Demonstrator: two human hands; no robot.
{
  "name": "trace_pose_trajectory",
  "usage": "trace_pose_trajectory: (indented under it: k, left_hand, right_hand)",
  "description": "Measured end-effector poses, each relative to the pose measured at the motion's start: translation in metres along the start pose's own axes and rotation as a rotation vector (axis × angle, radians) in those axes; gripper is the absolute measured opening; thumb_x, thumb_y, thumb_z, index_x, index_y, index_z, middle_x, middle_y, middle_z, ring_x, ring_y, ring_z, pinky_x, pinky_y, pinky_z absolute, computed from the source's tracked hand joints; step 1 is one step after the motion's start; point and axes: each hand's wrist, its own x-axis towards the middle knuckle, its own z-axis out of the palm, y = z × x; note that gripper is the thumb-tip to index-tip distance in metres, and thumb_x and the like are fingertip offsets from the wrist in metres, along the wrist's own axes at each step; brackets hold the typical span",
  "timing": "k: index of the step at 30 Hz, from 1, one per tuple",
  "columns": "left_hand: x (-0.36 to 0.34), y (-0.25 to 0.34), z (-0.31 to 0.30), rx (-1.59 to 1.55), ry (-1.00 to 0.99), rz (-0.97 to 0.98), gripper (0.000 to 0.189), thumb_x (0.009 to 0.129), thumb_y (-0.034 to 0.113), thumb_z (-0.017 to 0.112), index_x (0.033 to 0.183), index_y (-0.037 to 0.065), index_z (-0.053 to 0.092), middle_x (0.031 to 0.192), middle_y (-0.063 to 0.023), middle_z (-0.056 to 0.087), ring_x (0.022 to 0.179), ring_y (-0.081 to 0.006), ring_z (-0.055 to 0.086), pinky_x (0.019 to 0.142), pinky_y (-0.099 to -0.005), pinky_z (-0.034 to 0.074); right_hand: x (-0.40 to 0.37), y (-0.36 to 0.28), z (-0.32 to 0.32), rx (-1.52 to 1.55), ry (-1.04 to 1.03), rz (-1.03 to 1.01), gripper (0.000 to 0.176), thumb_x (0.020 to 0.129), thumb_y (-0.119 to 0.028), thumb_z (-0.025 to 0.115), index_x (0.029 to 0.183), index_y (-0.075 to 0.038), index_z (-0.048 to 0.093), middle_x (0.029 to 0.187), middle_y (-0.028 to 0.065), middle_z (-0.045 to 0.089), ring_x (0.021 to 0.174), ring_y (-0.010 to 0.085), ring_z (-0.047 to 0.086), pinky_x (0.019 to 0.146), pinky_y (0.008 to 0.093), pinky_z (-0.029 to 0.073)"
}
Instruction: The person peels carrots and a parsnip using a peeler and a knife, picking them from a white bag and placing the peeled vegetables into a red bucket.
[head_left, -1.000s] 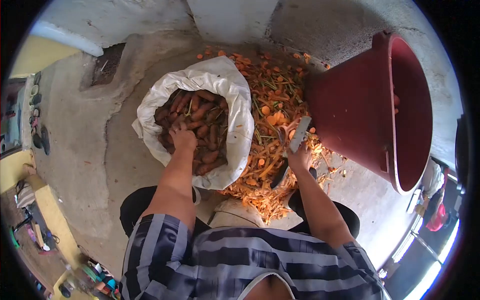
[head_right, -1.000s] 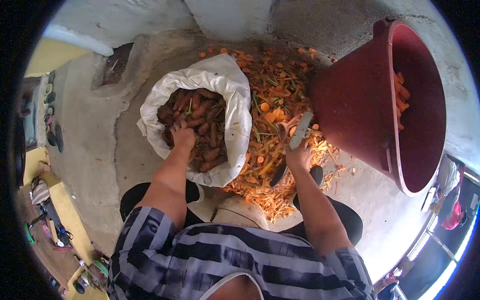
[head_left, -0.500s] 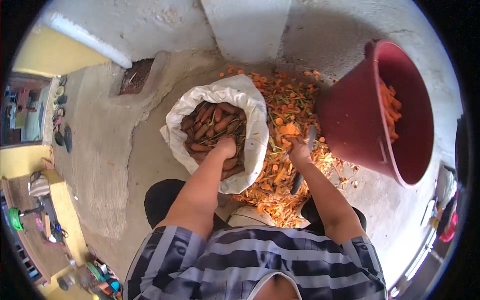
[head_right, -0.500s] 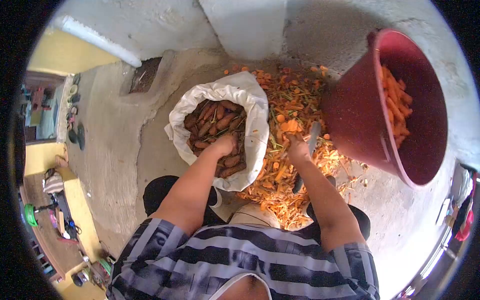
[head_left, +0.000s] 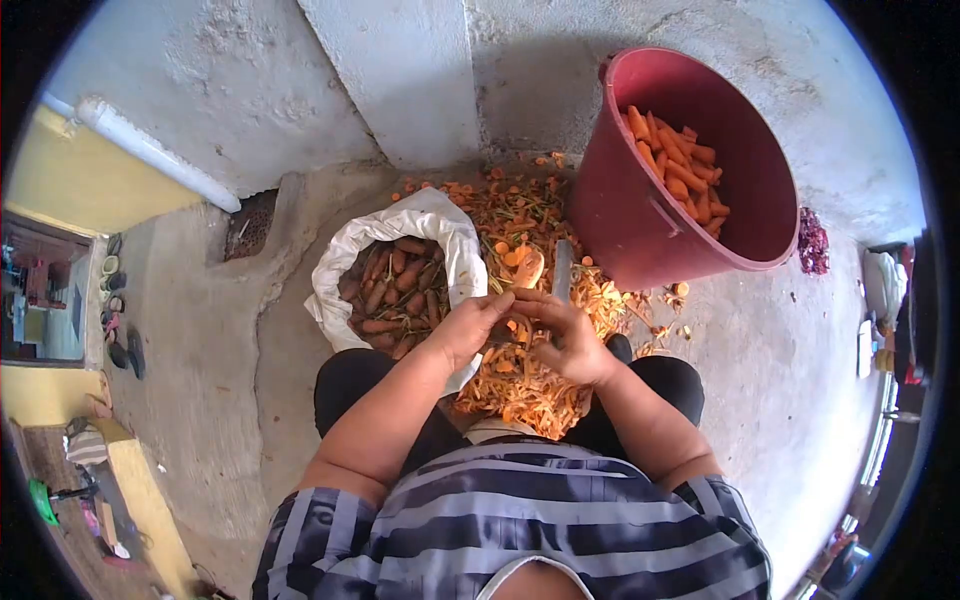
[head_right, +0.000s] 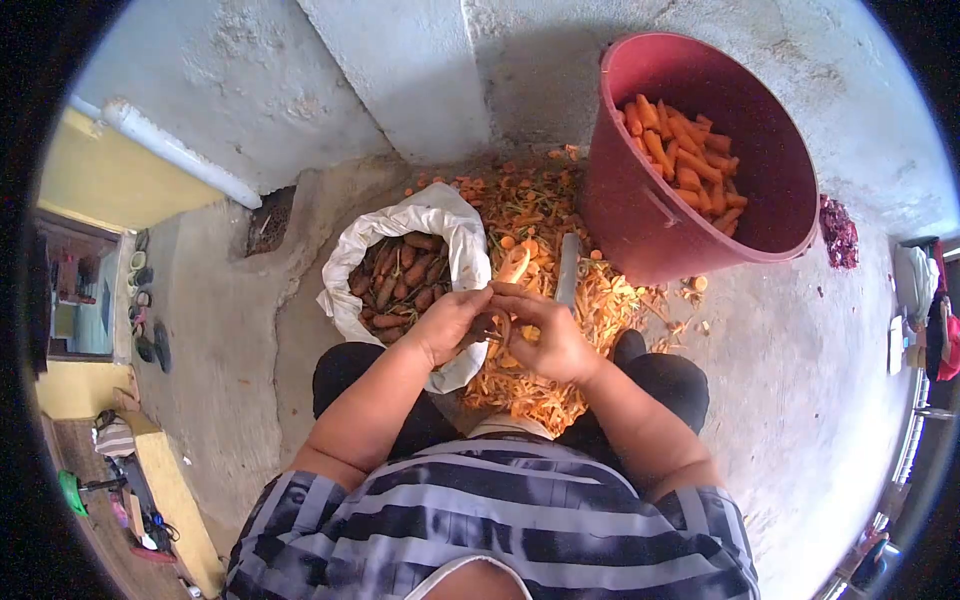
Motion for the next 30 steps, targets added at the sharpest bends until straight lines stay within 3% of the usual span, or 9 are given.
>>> trace_pose_trajectory:
  k: [1,4,5,8,13,16,20,24,30]
  left_hand:
    - [0.001,-0.002,0.0,0.056,-0.014,0.061,0.032,0.089,0.032,0.049,0.091,0.003,0.061,0.076,-0.0012,0.055,0.066,-0.0114,0.053,0.062,-0.022,0.044]
    - [0.011,-0.007,0.0,0.715,0.07,0.422,0.027,0.087,0.027,0.052,0.084,0.002,0.063,0.083,-0.006,0.054,0.077,-0.0157,0.053,0.07,-0.0271,0.042]
    - [0.009,-0.006,0.006,0.829,0.131,0.485,0.021,0.084,0.022,0.056,0.08,0.003,0.064,0.091,-0.0107,0.051,0.087,-0.0204,0.051,0.075,-0.0319,0.04]
    - [0.009,-0.003,0.018,0.898,0.085,0.7,0.015,0.082,0.018,0.058,0.08,0.004,0.065,0.092,-0.0122,0.049,0.087,-0.0232,0.049,0.076,-0.0343,0.04]
    - [0.026,0.004,0.006,0.797,0.076,0.821,0.022,0.086,0.013,0.049,0.106,0.005,0.046,0.083,-0.0063,0.046,0.075,-0.0156,0.048,0.06,-0.0257,0.042]
    - [0.026,0.018,0.003,-0.027,0.107,0.299,0.021,0.09,0.017,0.042,0.109,0.009,0.045,0.081,-0.0038,0.048,0.071,-0.013,0.048,0.053,-0.0232,0.04]
    - [0.04,0.019,-0.011,-0.461,0.072,0.007,0.025,0.092,0.023,0.039,0.105,0.004,0.048,0.084,-0.004,0.052,0.064,-0.0151,0.049,0.051,-0.0278,0.04]
    - [0.044,0.005,-0.018,-0.622,-0.141,-0.014,0.024,0.09,0.02,0.042,0.1,0.002,0.054,0.085,-0.0084,0.058,0.067,-0.0175,0.056,0.057,-0.0292,0.045]
    - [0.047,-0.006,-0.017,-0.606,-0.226,-0.039,0.026,0.09,0.022,0.044,0.102,0.0,0.053,0.086,-0.0073,0.057,0.071,-0.0154,0.054,0.062,-0.0264,0.045]
  right_hand:
    - [-0.005,0.011,-0.001,0.277,0.027,0.093,0.04,0.07,0.005,0.051,0.11,0.003,0.05,0.11,0.0163,0.053,0.094,0.0224,0.057,0.072,0.0318,0.048]
    - [0.002,0.022,-0.003,0.273,0.417,0.361,0.033,0.071,0.001,0.054,0.104,0.003,0.051,0.094,0.0104,0.057,0.083,0.0187,0.058,0.067,0.0297,0.048]
    - [0.001,0.056,0.002,0.064,0.607,0.323,0.027,0.073,-0.006,0.059,0.099,0.0,0.051,0.082,0.005,0.056,0.065,0.0125,0.053,0.054,0.0257,0.044]
    - [0.014,0.027,-0.017,0.648,0.417,0.705,0.024,0.076,-0.014,0.062,0.095,-0.003,0.052,0.076,0.004,0.056,0.052,0.008,0.047,0.043,0.0225,0.036]
    - [0.03,0.065,-0.042,0.797,0.464,0.58,0.011,0.08,-0.014,0.058,0.086,-0.006,0.052,0.067,0.0033,0.054,0.044,0.0089,0.045,0.037,0.0218,0.032]
    - [0.038,0.062,-0.06,0.897,0.666,0.572,0.011,0.083,-0.015,0.056,0.09,-0.008,0.051,0.07,0.0027,0.052,0.052,0.0085,0.045,0.043,0.0213,0.035]
    - [0.04,0.068,-0.061,1.065,0.59,0.497,0.018,0.084,-0.019,0.057,0.095,-0.008,0.049,0.075,0.0033,0.051,0.056,0.0093,0.046,0.046,0.0214,0.037]
    - [0.045,0.066,-0.034,1.043,0.312,0.448,0.026,0.08,-0.02,0.062,0.097,-0.007,0.047,0.078,0.0043,0.053,0.06,0.0116,0.051,0.045,0.0218,0.041]
    - [0.049,0.082,-0.049,0.976,0.387,0.413,0.017,0.082,-0.015,0.06,0.091,-0.006,0.048,0.075,0.0055,0.056,0.056,0.0113,0.052,0.046,0.0209,0.042]
